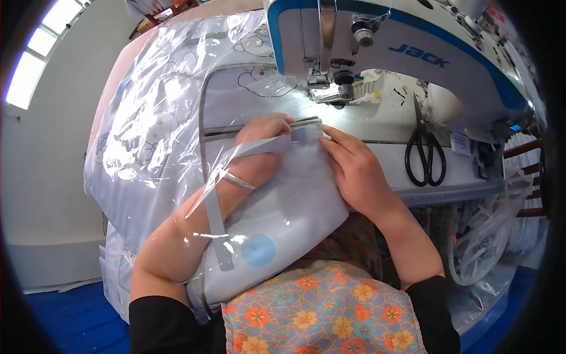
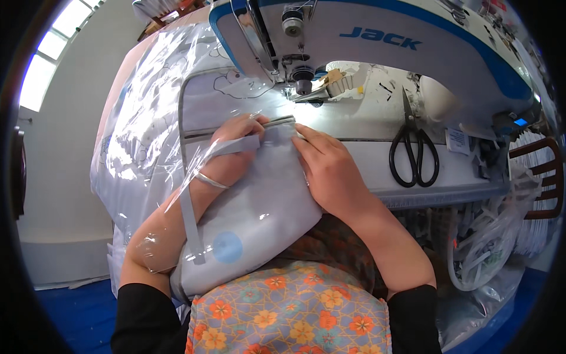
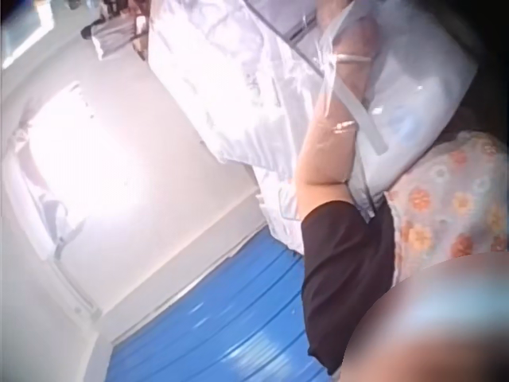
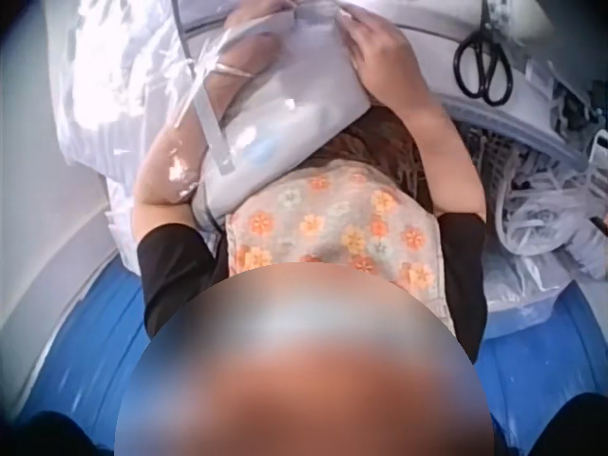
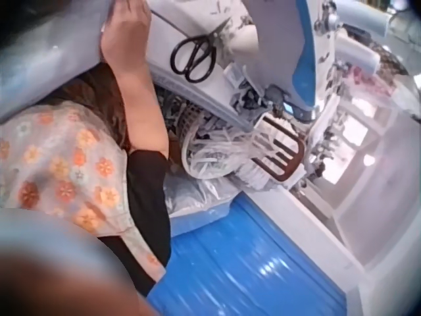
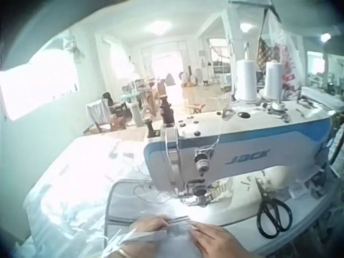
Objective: Sewing together fabric and plastic film components using an industrial sewing machine.
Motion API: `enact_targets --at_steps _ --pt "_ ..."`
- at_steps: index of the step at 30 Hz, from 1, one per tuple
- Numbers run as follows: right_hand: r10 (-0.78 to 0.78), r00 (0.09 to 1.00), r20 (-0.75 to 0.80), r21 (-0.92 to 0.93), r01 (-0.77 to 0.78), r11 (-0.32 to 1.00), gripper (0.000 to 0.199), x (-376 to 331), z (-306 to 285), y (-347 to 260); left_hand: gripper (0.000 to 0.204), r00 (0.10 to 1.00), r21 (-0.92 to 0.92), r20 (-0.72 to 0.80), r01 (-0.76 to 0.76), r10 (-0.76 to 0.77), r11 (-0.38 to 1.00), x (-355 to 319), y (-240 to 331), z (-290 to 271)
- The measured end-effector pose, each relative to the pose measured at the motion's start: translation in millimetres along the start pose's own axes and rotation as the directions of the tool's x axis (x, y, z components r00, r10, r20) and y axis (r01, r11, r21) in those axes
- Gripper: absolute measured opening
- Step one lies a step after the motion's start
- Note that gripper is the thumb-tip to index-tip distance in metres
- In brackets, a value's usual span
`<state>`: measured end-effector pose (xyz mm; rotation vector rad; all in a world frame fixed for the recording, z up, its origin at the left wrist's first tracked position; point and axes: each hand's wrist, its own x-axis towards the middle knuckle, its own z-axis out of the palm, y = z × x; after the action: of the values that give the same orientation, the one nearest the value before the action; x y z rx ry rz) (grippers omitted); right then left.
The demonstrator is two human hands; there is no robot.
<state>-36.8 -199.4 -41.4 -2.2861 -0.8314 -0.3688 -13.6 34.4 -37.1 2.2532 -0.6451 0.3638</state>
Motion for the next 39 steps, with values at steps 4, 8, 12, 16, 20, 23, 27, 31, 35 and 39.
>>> enact_targets --at_steps 4,8,12,16,20,23,27,31,35,39 --pt "-0.035 0.997 0.074 -0.067 0.040 0.997 0.045 9.9 1.0 1.8 0.006 0.984 -0.112 0.092 0.162 -0.152 0.980 3.7 5.1 -10.6" --pt "-0.022 0.993 0.119 -0.101 0.035 0.994 0.051 8.5 4.0 0.3 0.009 0.855 -0.097 0.256 0.487 -0.451 0.868 28.5 15.0 -9.3" --pt "-0.034 0.992 0.120 -0.115 0.048 0.992 0.053 8.3 1.7 1.2 0.012 0.907 0.198 0.189 0.339 -0.375 0.920 35.0 20.0 -0.3" --pt "-0.009 0.995 0.096 -0.054 0.014 0.998 0.057 6.7 0.4 1.5 0.014 0.963 0.072 0.054 0.260 -0.264 0.963 22.3 16.6 11.1" --pt "0.003 0.992 -0.124 0.025 0.000 1.000 0.061 9.8 -2.0 -5.7 0.015 0.967 0.031 -0.027 0.254 -0.253 0.967 19.4 15.2 12.2" --pt "-0.081 0.979 -0.186 -0.041 0.074 0.996 0.060 13.7 -3.4 -7.1 0.016 0.957 0.074 0.063 0.279 -0.283 0.958 25.9 17.9 8.1" --pt "-0.280 0.941 -0.192 -0.128 0.259 0.957 0.061 19.8 -3.1 -1.4 0.017 0.951 0.124 0.124 0.268 -0.283 0.955 31.4 14.7 6.6" --pt "-0.092 0.950 -0.298 0.040 0.109 0.993 0.048 17.0 -11.7 -11.9 0.018 0.928 0.094 0.130 0.339 -0.349 0.936 30.1 18.0 6.5" --pt "-0.154 0.964 -0.216 -0.015 0.154 0.988 0.024 29.8 -13.7 -11.3 0.018 0.931 0.122 0.121 0.329 -0.343 0.936 31.9 16.2 5.8" --pt "-0.245 0.957 -0.157 0.038 0.254 0.967 0.023 0.5 2.0 -7.5 0.014 0.875 0.006 0.110 0.473 -0.471 0.881 25.0 6.5 14.8"
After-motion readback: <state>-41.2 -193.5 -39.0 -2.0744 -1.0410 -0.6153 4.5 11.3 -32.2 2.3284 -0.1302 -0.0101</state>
